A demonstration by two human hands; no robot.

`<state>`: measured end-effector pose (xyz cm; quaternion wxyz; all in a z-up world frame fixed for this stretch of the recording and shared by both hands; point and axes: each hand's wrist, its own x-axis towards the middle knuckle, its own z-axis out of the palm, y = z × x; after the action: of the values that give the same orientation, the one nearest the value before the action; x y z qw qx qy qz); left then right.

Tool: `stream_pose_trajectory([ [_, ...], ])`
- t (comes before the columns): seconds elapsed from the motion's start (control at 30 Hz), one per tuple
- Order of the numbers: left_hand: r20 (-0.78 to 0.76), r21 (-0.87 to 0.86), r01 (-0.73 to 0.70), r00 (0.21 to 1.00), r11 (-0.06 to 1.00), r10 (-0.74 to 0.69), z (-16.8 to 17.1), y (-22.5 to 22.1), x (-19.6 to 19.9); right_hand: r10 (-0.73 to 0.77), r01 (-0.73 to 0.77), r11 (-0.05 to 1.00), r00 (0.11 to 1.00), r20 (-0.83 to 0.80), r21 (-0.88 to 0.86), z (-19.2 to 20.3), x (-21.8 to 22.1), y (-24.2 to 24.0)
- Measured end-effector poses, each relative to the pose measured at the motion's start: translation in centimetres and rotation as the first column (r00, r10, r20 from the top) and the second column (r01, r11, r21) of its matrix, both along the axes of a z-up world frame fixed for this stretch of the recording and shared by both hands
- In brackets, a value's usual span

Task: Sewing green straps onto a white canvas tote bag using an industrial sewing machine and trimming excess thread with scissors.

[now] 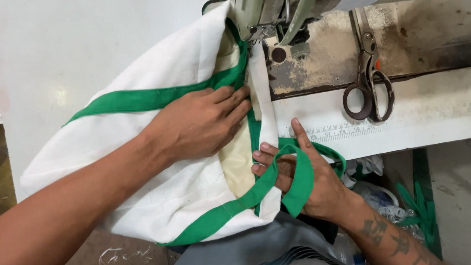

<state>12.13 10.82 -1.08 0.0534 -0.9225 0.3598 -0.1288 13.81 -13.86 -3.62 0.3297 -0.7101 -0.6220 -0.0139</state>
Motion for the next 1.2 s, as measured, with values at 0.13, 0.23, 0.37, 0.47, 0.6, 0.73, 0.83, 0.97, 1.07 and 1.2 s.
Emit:
stream_pose_trajectory([
  [0.13, -0.061, -0.068, 0.004, 0.998, 0.998, -0.008, 0.7, -0.2, 0.3, 0.015, -0.014, 0.999, 1.0, 0.019, -0.029, 0.1, 0.2, 0.1],
  [0.23, -0.075, 0.014, -0.031, 0.997, 0.999, 0.032, 0.2, -0.1, 0.1, 0.008, -0.007, 1.0, 0.997, 0.072, -0.028, 0.2, 0.1, 0.1],
  [0.37, -0.166, -0.053, -0.059, 0.985, 0.997, 0.05, 1.1, -0.4, 0.2, 0.005, -0.002, 0.999, 0.998, 0.055, -0.054, 0.1, 0.2, 0.1],
  [0.47, -0.228, -0.129, -0.111, 0.971, 0.985, 0.079, 1.4, -0.7, 0.4, 0.01, -0.007, 0.998, 0.999, 0.048, -0.064, -0.3, 0.3, 0.0],
  [0.6, -0.22, -0.162, -0.133, 0.971, 0.978, 0.096, 0.9, -1.1, 0.0, 0.011, -0.004, 0.997, 0.996, 0.091, -0.073, -0.1, 0.0, -0.1],
  [0.73, -0.146, -0.172, -0.077, 0.988, 0.982, 0.052, 0.5, -1.2, -0.1, 0.016, -0.005, 0.993, 0.996, 0.093, -0.119, 1.9, 0.6, 0.0],
  [0.83, -0.101, -0.172, -0.057, 0.994, 0.984, 0.04, 0.4, -1.2, 0.0, 0.115, -0.097, 0.936, 0.993, 0.035, -0.338, 3.7, 2.5, -0.5],
  [0.97, -0.153, -0.148, -0.057, 0.988, 0.987, 0.034, 0.4, -1.3, -0.1, -0.121, 0.127, 0.992, 0.968, -0.22, 0.014, 3.3, 5.6, 0.9],
  [1.07, -0.135, -0.162, -0.064, 0.99, 0.985, 0.042, 0.6, -1.2, 0.0, -0.205, 0.206, 0.978, 0.975, 0.079, -0.005, 1.4, 6.9, 3.0],
  [1.2, -0.176, 0.0, -0.1, 0.979, 0.995, 0.098, 0.9, -1.3, -0.3, -0.194, 0.226, 0.969, 0.944, 0.267, -0.097, 0.5, 6.1, 3.4],
])
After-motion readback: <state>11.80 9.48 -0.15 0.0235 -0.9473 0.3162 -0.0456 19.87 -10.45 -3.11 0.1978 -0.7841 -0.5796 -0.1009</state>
